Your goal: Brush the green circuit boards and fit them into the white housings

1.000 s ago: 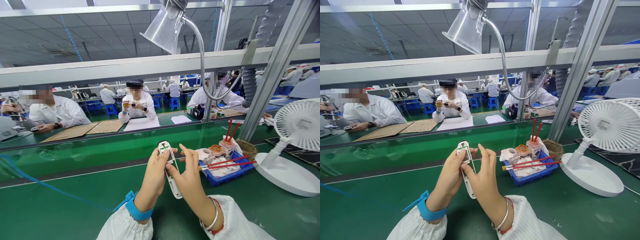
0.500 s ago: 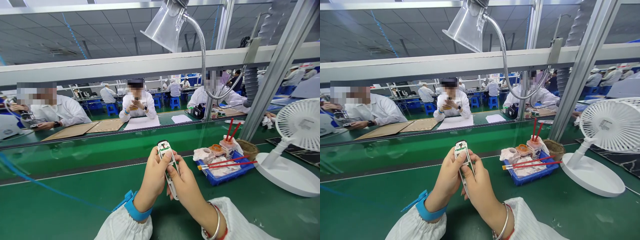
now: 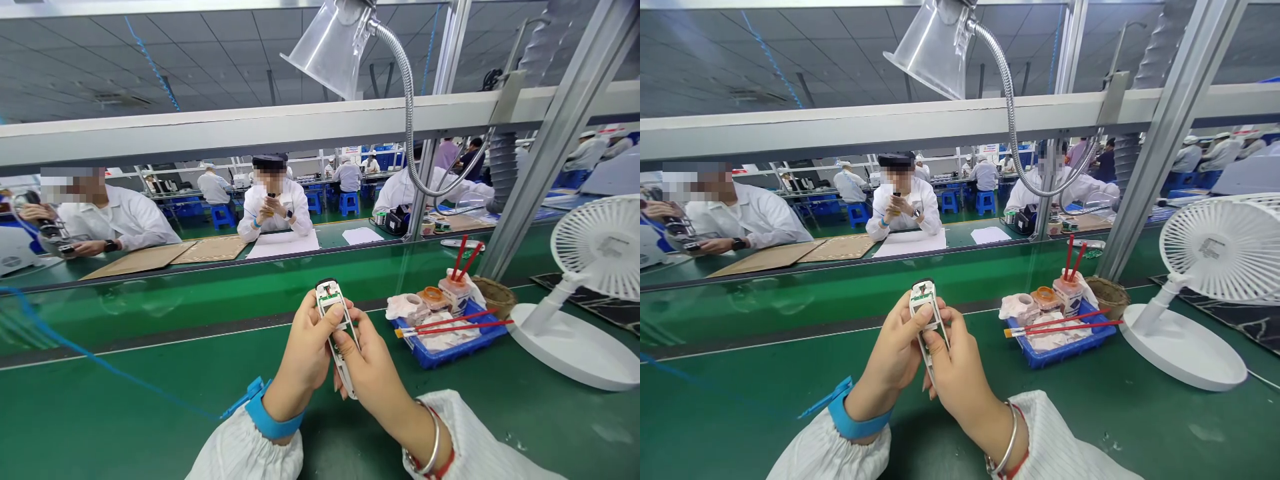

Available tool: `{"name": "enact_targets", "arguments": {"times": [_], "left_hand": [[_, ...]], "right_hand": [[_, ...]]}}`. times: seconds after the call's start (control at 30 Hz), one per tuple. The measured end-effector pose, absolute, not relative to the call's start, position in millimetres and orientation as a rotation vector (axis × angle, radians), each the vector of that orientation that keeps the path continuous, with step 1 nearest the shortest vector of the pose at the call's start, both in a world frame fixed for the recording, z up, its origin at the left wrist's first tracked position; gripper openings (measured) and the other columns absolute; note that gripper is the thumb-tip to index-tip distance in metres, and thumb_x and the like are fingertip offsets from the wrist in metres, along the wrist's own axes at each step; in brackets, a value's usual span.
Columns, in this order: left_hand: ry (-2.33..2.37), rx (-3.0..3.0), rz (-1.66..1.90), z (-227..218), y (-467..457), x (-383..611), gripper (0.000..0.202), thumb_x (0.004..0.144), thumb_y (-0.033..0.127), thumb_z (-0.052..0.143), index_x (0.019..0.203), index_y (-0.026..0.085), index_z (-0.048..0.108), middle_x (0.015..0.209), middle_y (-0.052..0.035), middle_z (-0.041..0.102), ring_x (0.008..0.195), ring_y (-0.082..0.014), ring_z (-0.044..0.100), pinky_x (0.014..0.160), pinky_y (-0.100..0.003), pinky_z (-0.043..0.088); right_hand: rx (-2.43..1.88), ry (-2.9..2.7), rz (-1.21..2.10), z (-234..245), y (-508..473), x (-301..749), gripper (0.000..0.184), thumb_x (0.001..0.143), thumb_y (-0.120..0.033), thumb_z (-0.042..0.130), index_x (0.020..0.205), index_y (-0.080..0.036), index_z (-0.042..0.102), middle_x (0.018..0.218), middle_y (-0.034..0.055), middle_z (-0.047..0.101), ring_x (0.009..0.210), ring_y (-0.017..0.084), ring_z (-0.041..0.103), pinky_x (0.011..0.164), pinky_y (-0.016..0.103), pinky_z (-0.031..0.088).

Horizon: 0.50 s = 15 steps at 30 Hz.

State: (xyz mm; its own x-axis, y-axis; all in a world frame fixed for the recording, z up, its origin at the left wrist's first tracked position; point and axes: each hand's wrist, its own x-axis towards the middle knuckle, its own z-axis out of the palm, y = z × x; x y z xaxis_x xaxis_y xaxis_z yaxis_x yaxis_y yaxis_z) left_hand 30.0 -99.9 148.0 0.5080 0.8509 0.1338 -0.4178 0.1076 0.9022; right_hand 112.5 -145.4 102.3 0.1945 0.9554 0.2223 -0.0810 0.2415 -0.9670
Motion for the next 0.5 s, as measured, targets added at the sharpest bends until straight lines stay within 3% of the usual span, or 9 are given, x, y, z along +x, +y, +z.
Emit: {"name": "enact_targets", "arguments": {"times": [0.17,0.27,0.4,0.5], "left_hand": [[0.522,1.056,0.942,146.5,-95.1,32.5,0.029,0.074,0.036,0.067,0.09,0.018,0.051,0.075,-0.0015,0.061,0.042,-0.0114,0.055,0.031,-0.021,0.041],[0.59,0.984,0.943,140.2,-84.7,39.5,0.033,0.071,0.037,0.069,0.09,0.016,0.054,0.075,-0.0047,0.064,0.046,-0.0134,0.058,0.035,-0.021,0.043],[0.68,0.866,1.009,120.1,-55.0,48.8,0.026,0.07,0.025,0.072,0.088,0.011,0.059,0.08,-0.0096,0.068,0.068,-0.0175,0.066,0.059,-0.025,0.054],[0.736,0.815,1.074,100.9,-19.6,48.7,0.011,0.079,0.015,0.062,0.087,0.009,0.062,0.089,-0.0123,0.069,0.084,-0.0184,0.066,0.076,-0.028,0.054]], "right_hand": [[-1.059,-1.082,0.985,100.0,-135.8,114.1,0.041,0.087,-0.054,0.046,0.109,-0.02,0.037,0.046,-0.0077,0.05,0.03,0.01,0.045,0.027,0.015,0.035],[-1.136,-1.042,1.049,94.1,-121.5,117.2,0.043,0.086,-0.054,0.044,0.111,-0.019,0.038,0.054,-0.0056,0.053,0.034,0.011,0.049,0.029,0.018,0.039],[-1.221,-1.068,1.054,69.9,-111.6,124.4,0.05,0.082,-0.035,0.055,0.125,-0.018,0.035,0.082,0.0027,0.061,0.053,0.013,0.061,0.048,0.026,0.053],[-1.35,-1.199,0.989,52.4,-124.2,137.8,0.067,0.077,-0.018,0.056,0.136,-0.017,0.027,0.111,0.0103,0.054,0.07,0.012,0.062,0.063,0.026,0.052]]}}
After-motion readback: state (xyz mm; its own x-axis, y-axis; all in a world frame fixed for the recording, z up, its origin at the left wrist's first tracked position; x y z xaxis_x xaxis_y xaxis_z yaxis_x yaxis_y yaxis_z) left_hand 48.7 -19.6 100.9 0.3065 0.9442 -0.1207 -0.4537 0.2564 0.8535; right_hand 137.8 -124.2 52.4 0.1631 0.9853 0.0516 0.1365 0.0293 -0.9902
